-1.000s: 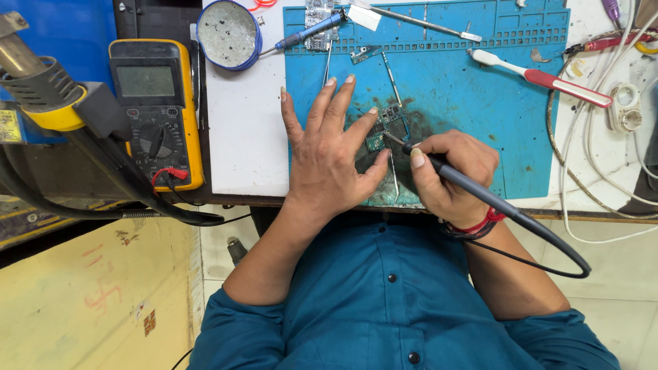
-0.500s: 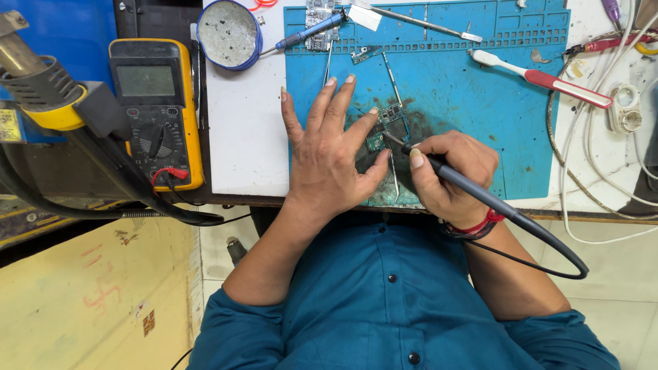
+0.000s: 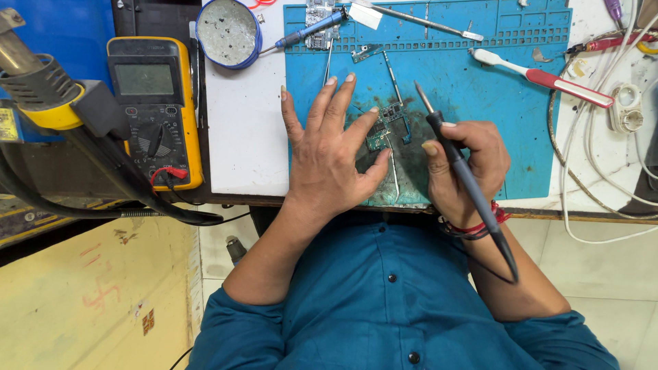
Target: The person solders components on a small circuit board at a repair workbench, holding the board steady with one hand while applying a soldering iron and solder to the board's contacts. They reposition the board and continue soldering different points throughout the episode.
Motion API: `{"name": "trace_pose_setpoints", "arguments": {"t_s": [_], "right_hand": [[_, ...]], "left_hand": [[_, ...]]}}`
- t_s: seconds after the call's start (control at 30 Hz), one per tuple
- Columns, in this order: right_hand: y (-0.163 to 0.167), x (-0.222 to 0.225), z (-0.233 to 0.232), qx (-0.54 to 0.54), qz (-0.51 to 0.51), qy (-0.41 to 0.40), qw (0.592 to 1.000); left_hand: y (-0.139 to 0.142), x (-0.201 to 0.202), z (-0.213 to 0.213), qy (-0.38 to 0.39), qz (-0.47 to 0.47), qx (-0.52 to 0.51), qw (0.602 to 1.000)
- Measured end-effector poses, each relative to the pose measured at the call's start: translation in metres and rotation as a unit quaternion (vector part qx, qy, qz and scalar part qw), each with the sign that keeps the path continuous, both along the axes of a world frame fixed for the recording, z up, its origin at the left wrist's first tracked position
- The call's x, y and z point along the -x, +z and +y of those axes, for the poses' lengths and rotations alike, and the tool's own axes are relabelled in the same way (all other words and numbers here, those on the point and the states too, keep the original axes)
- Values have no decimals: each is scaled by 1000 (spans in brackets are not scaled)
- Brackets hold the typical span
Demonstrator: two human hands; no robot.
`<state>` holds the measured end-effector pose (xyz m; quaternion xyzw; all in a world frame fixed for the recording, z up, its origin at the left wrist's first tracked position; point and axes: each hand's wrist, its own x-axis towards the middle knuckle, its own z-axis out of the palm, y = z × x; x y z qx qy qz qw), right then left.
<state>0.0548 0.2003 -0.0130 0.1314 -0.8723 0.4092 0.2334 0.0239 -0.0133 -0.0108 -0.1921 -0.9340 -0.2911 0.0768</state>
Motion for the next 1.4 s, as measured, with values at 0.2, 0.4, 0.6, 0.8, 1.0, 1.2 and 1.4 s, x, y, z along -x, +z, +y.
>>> {"name": "trace_pose_setpoints", "arguments": {"t_s": [0.2,0.4,0.6,0.8,1.0,1.2,1.4], "right_hand": [[-3,1,3,-26,3,64,998],[0,4,0,-45,2,93,995],[2,7,-3,-57,1,101,993],[4,6,-4,-58,-7,96,994],[5,7,-4,-59,-5,100,993],[5,6,-5,-56,-5,99,993],[7,8,-6,-51,-3,102,993]], "left_hand": [[1,-1,0,1,-1,-5,1000],[1,0,-1,1,-4,-6,1000],[0,0,-1,2,1,-1,1000],[-2,-1,-1,3,1,-2,1000],[-1,-1,-1,2,1,0,1000],[-1,-1,-2,2,-1,-1,1000],[0,0,-2,1,2,-3,1000]]}}
